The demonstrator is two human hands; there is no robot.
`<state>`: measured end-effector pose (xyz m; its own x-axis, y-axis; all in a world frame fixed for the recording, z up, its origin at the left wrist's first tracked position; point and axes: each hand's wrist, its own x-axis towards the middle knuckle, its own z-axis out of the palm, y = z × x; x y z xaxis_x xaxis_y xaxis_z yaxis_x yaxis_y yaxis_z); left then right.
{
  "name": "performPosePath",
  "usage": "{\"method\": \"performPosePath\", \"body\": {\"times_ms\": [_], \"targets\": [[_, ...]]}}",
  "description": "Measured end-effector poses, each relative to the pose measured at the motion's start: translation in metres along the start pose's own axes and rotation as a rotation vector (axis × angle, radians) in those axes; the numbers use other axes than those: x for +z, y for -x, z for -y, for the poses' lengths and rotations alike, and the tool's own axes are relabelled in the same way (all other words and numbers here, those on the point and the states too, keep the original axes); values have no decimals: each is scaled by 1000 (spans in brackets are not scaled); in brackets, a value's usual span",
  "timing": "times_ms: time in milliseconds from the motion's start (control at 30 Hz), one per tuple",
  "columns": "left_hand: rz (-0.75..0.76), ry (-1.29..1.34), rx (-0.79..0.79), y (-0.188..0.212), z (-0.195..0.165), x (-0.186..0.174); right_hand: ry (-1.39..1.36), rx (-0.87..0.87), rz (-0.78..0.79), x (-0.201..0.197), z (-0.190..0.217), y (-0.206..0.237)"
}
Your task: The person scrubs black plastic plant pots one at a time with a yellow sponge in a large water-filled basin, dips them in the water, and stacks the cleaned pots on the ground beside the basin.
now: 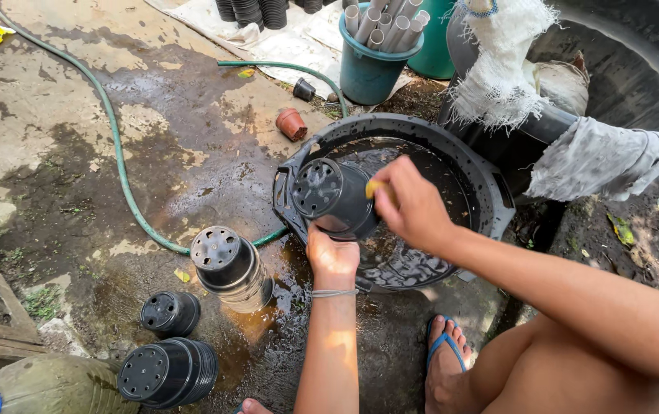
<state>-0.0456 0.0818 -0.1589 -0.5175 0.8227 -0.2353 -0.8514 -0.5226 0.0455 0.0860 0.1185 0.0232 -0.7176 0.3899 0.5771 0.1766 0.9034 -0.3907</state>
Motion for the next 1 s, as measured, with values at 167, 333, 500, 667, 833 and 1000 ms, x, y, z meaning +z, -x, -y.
{"method": "performPosePath", "body": {"times_ms": [167, 333, 500, 667, 833, 1000], "targets": [[-30, 56, -2, 14, 11, 3, -40, -8, -30, -11, -17, -18], [2, -151, 29, 24, 17, 12, -86, 179, 39, -16, -22, -27], [-52, -53, 162, 16, -3, 9, -129, 148, 64, -8, -9, -18], [12, -31, 144, 9, -20, -4, -245, 238, 221, -2, 4, -5], [23, -79, -6, 15, -27, 1, -181, 232, 139, -11, -10, -9], [191, -458, -2, 33, -32, 14, -177, 145, 176, -19, -20, -15]]}}
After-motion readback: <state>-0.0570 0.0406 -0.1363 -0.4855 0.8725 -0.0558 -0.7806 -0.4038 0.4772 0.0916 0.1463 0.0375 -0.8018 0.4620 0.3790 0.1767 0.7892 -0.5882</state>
